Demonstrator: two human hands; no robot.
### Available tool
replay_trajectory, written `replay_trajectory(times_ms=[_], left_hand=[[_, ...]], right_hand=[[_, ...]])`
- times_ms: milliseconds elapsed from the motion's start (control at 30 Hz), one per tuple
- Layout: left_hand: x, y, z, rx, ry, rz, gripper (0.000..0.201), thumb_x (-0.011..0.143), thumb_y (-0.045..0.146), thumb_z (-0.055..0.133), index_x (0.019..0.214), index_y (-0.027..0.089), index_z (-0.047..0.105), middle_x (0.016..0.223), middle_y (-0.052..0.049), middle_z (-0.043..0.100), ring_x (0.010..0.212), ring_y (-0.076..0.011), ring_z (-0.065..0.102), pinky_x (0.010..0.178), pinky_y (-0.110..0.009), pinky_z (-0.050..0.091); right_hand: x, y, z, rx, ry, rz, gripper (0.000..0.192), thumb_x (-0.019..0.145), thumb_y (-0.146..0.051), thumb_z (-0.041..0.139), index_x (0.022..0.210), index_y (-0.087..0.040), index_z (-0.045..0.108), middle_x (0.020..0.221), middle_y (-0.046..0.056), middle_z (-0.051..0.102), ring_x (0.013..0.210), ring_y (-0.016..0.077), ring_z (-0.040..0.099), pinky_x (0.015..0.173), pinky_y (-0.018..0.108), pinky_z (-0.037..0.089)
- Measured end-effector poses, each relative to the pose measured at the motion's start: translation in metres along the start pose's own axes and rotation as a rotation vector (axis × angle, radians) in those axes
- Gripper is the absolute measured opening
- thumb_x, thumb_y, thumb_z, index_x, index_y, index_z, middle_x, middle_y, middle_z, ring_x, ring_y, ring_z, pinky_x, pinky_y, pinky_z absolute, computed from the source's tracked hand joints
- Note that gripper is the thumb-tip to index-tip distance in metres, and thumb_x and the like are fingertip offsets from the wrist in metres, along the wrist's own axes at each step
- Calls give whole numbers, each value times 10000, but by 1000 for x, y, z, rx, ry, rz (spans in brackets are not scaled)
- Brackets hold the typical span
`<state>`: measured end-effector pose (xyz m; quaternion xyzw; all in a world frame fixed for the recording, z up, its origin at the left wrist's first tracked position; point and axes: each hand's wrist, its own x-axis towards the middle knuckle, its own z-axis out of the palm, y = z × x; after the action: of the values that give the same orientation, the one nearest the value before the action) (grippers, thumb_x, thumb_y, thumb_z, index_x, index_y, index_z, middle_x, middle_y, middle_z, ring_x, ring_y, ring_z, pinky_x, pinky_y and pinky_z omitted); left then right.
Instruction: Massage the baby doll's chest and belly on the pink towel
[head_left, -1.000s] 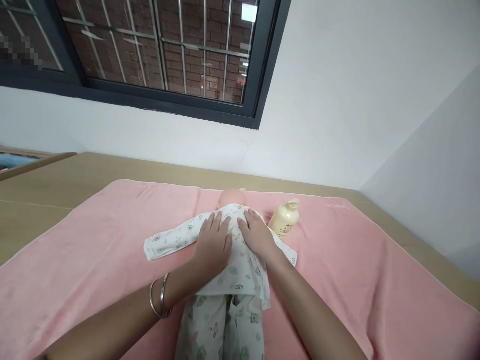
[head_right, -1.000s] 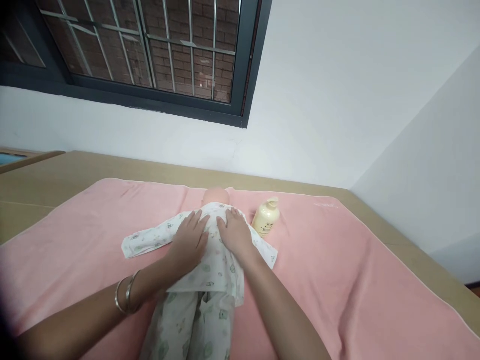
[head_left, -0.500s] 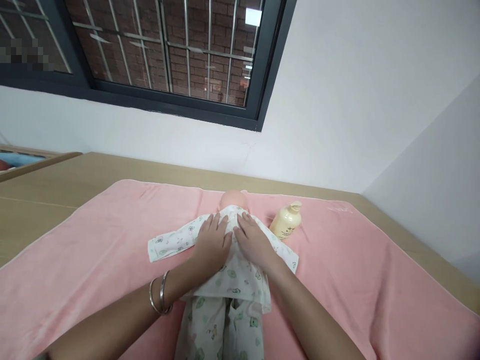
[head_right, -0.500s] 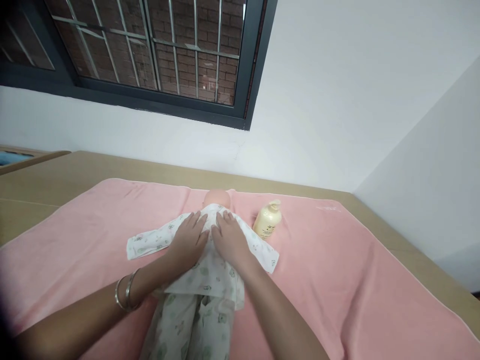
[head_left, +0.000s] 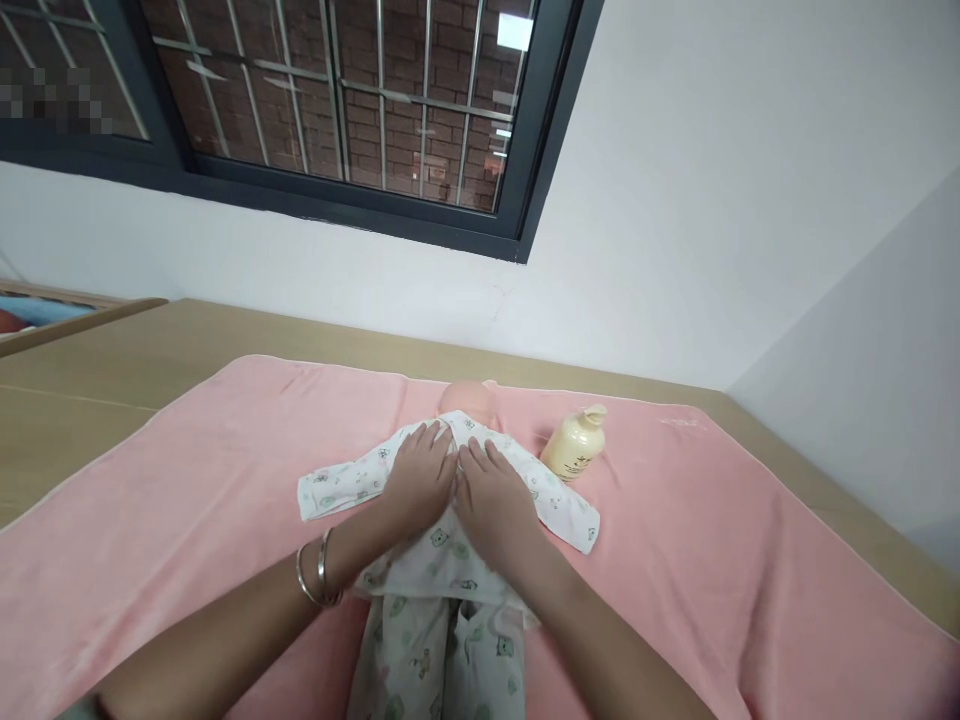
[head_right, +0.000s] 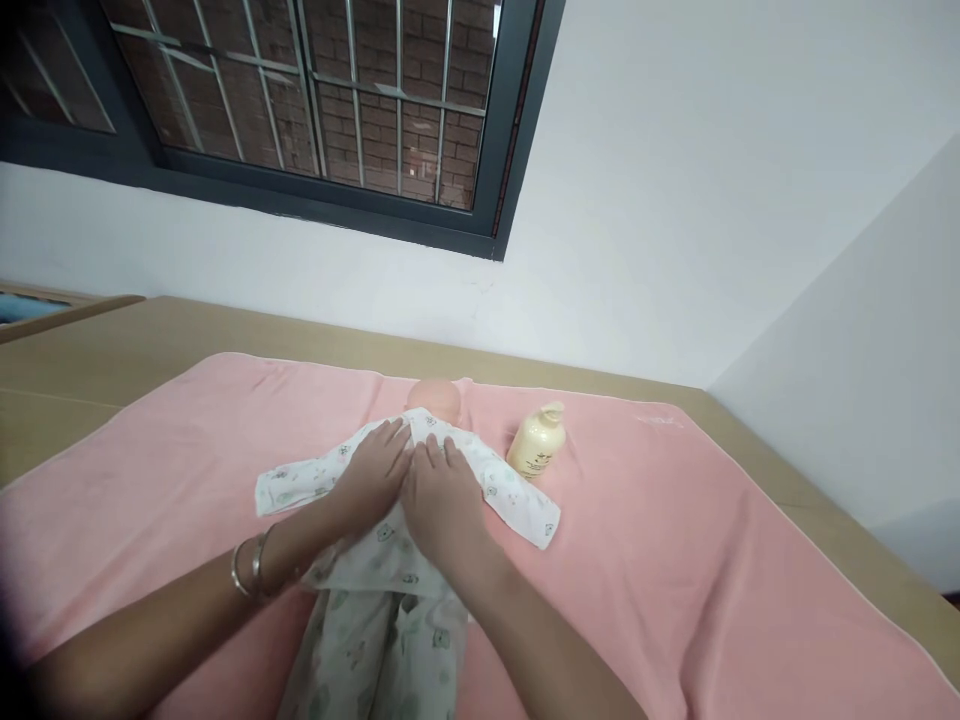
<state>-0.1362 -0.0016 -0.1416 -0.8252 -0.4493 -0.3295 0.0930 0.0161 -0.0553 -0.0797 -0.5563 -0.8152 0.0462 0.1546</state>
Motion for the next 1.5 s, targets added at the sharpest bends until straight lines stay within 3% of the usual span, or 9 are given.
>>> replay_trajectory(times_ms=[133, 200, 400, 533, 767, 1000, 1100, 1300, 1500], left_hand=[[-10, 41, -13, 35, 16, -137, 439, 1002, 233, 359, 1384, 113, 539, 1415, -218, 578, 1375, -364, 494, 1096, -598, 446], [-12, 49, -17, 35, 3, -139, 444, 990, 241, 392, 1392, 124, 540, 1434, -204, 570, 1389, -372, 481, 1109, -585, 438], [3, 10, -16, -78, -34, -19, 363, 971, 191, 374, 1196, 163, 657, 1235, -169, 683, 1245, -312, 579, 1078, -569, 468], [8, -7, -9, -135, -52, -82, 357, 984, 202, 366, 1172, 172, 668, 1235, -149, 685, 1205, -288, 596, 1056, -531, 488], [2, 4, 1, -60, -35, -79, 434, 1022, 238, 313, 1324, 73, 578, 1356, -217, 615, 1357, -345, 496, 1097, -592, 439], [-3, 16, -10, -21, -106, -67, 378, 996, 205, 360, 1243, 93, 622, 1373, -244, 601, 1366, -370, 495, 1087, -633, 436], [2, 12, -17, -26, -136, -23, 352, 967, 185, 390, 1170, 109, 667, 1335, -237, 630, 1329, -369, 530, 1097, -642, 426], [24, -20, -26, -134, -236, -113, 362, 945, 253, 406, 1158, 204, 695, 1171, -108, 730, 1142, -271, 654, 1000, -442, 536], [2, 8, -26, -82, -198, -40, 359, 948, 232, 412, 1169, 144, 680, 1223, -202, 683, 1255, -354, 580, 1067, -589, 450]], right_hand=[[20, 28, -8, 74, -39, 165, 567, 1060, -368, 350, 1517, -47, 447, 1615, 197, 362, 1534, 318, 282, 1248, 488, 275], [23, 33, -9, 46, -50, 224, 621, 1060, -406, 345, 1525, 0, 408, 1617, 238, 333, 1542, 341, 254, 1248, 506, 256], [6, 2, 2, -49, -15, 116, 574, 1040, -262, 307, 1548, -2, 376, 1619, 227, 339, 1543, 331, 255, 1265, 501, 226], [9, 3, 2, 56, -21, 96, 565, 1022, -262, 360, 1543, -50, 409, 1642, 197, 306, 1556, 303, 226, 1268, 485, 238], [23, 30, 1, 200, 4, 143, 594, 1014, -326, 397, 1548, -68, 397, 1658, 191, 273, 1571, 299, 164, 1270, 480, 199], [24, 31, -5, 102, 8, 238, 600, 1033, -390, 373, 1522, -49, 437, 1583, 208, 416, 1518, 322, 311, 1239, 482, 263], [20, 21, -5, 50, -24, 257, 625, 1038, -382, 352, 1524, 7, 411, 1589, 240, 388, 1519, 352, 301, 1245, 497, 252], [-1, -12, 4, -48, 19, 112, 577, 1028, -275, 336, 1528, 4, 410, 1600, 246, 361, 1531, 365, 270, 1239, 536, 270], [24, 23, -8, 117, -50, 160, 531, 1049, -303, 339, 1492, -42, 471, 1580, 199, 421, 1507, 292, 347, 1240, 447, 303]])
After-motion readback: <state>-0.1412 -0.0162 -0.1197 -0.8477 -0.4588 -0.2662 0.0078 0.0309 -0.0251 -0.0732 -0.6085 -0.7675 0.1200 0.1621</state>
